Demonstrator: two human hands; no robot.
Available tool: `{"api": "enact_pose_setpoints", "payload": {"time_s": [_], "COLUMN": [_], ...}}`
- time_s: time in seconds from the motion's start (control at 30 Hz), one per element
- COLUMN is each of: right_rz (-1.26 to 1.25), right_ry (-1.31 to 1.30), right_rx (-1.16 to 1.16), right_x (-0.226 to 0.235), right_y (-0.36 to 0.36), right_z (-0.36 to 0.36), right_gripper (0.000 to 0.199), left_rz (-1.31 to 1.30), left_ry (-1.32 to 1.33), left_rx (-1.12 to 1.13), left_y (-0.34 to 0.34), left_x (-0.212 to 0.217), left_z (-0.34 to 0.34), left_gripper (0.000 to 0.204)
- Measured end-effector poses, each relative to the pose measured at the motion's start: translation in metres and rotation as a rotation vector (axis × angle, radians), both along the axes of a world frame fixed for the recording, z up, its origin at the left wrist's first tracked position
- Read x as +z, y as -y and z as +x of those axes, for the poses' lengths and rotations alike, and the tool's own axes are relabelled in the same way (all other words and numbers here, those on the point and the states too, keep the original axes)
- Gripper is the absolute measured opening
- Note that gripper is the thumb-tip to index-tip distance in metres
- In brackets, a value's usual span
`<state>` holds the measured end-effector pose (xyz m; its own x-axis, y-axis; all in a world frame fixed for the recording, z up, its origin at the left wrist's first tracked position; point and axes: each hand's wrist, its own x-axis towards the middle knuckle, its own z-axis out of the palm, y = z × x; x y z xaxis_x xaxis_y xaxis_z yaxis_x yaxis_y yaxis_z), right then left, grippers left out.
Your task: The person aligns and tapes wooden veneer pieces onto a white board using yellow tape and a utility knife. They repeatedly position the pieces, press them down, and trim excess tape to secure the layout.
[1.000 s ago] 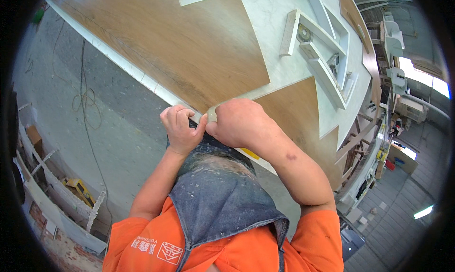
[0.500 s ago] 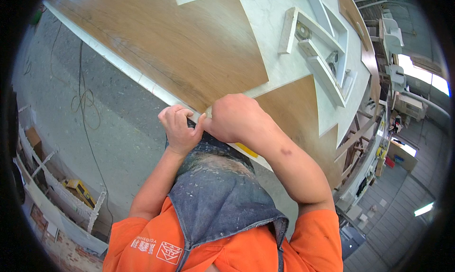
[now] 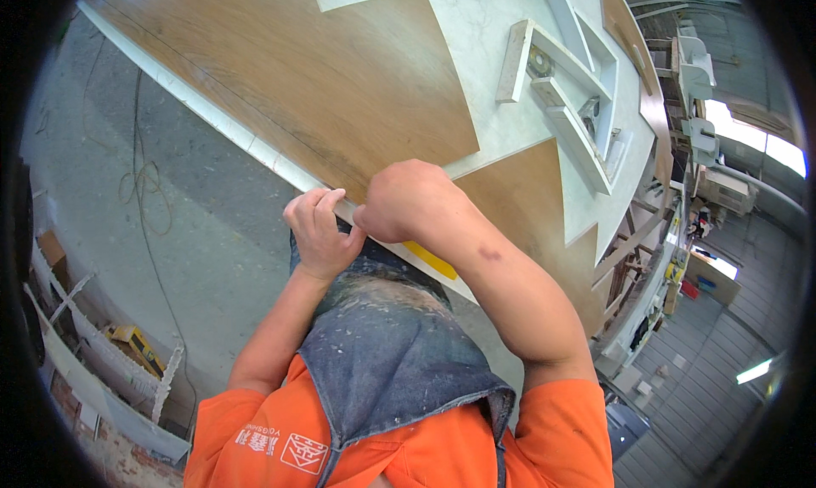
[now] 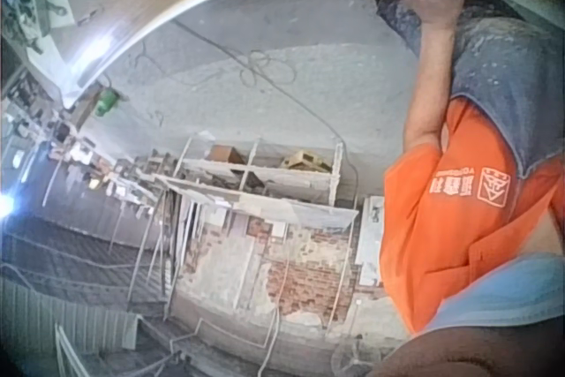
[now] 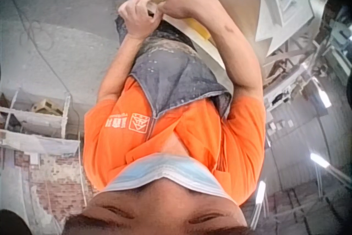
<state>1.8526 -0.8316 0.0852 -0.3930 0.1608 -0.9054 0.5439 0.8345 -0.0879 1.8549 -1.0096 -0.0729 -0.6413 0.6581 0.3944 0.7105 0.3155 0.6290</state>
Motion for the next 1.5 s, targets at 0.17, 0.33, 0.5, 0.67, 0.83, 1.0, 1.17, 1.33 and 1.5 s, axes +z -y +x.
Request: {"api": "enact_pose_setpoints", "payload": {"time_s": [0.17, 0.33, 0.5, 0.67, 0.83, 1.0, 1.17, 1.33, 1.5], "right_rz": [0.011, 0.004, -0.004, -0.01, 0.004, 0.021, -0.016, -0.062, -0.094], "right_ry": [0.031, 0.034, 0.017, -0.063, -0.192, -0.298, -0.534, -0.661, -0.735], "right_rx": [0.004, 0.004, -0.019, -0.026, -0.116, -0.201, -0.304, -0.402, -0.507], "right_x": [0.001, -0.001, 0.005, 0.008, 0.016, 0.04, 0.028, 0.029, 0.026], "right_y": [0.0, -0.002, -0.002, -0.004, -0.006, -0.01, -0.01, -0.009, -0.008], "right_z": [-0.006, -0.007, -0.001, 0.012, 0.032, 0.058, 0.097, 0.118, 0.133], "right_gripper": [0.056, 0.052, 0.05, 0.052, 0.046, 0.062, 0.07, 0.074, 0.073], "left_rz": [-0.113, -0.353, -0.214, -0.172, -0.212, -0.29, -0.409, -0.55, -0.601], "left_ry": [-0.072, 0.002, -0.11, -0.129, -0.163, -0.229, -0.222, -0.179, -0.221], "left_rx": [0.013, -0.183, -0.322, -0.369, -0.391, -0.412, -0.471, -0.356, -0.004], "left_y": [-0.003, -0.006, -0.005, -0.006, -0.005, -0.005, -0.003, -0.011, -0.017], "left_x": [0.008, 0.017, 0.005, 0.008, 0.017, 0.03, 0.049, 0.052, 0.04], "left_z": [-0.008, -0.024, -0.019, -0.018, -0.02, -0.024, -0.029, -0.055, -0.132], "left_gripper": [0.074, 0.079, 0.054, 0.048, 0.054, 0.049, 0.056, 0.077, 0.078]}}
